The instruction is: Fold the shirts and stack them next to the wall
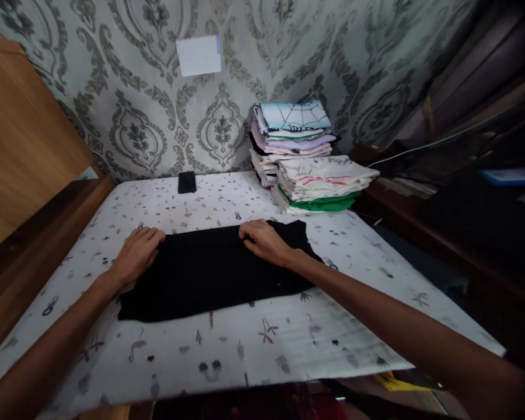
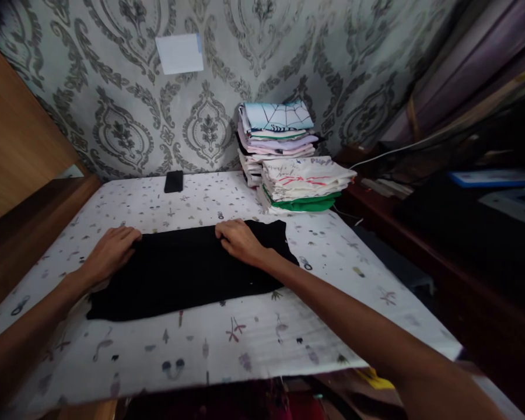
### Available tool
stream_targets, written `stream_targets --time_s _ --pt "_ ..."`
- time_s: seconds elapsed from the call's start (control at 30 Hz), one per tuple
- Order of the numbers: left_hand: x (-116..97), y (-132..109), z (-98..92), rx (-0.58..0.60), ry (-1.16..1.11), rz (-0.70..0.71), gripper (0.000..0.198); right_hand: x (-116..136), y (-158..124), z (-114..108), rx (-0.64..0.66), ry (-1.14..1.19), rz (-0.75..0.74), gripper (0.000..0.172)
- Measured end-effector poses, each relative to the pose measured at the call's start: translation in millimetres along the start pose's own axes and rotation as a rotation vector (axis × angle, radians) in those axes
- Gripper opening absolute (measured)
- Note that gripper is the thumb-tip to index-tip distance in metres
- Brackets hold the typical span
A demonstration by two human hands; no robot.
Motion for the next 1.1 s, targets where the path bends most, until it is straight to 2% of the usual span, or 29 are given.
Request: stream_targets --time_s 0.1,0.27,0.6,0.7,0.77,0.97,1.03,1.1 --pt "-5.2 -8.0 7.0 0.000 0.063 0.020 0.027 8.8 -16.0 12.4 0.012 -0.055 -0.058 0.018" --pt "-1.6 -10.1 7.5 -0.037 0.114 0.022 0.028 9.2 -16.6 11.6 -0.045 -0.043 -0.052 0.020" --pt "32.9 -19.3 -0.1 -0.083 0.179 -0.169 0.027 11.9 -21.7 15.7 -0.046 -0.007 -0.080 0.020" --pt "36.8 -25.9 10.4 0.003 0.084 -0.127 0.029 14.7 -24.6 17.0 -0.018 -0.003 -0.114 0.021" --pt "45.2 -32.2 14.5 0.038 0.007 -0.154 0.029 16.6 -26.8 15.9 -0.010 0.010 -0.133 0.021" --pt "88.6 -41.3 7.0 -0.081 -0.221 -0.454 0.020 18.2 -32.9 10.3 -0.057 0.073 -0.161 0.021" --pt "90.8 -36.3 12.6 -0.078 -0.327 -0.486 0.018 17.8 -34.9 9.2 -0.090 0.093 -0.170 0.020" --pt "85.3 -29.4 18.8 -0.067 -0.376 -0.491 0.025 16.4 -36.7 9.2 -0.113 0.109 -0.168 0.020"
Point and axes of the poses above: each hand's wrist, its own y-axis towards the middle knuckle, its own z-axis out of the palm, x = y × z, the point moved 9 cm from there along y, towards the middle knuckle
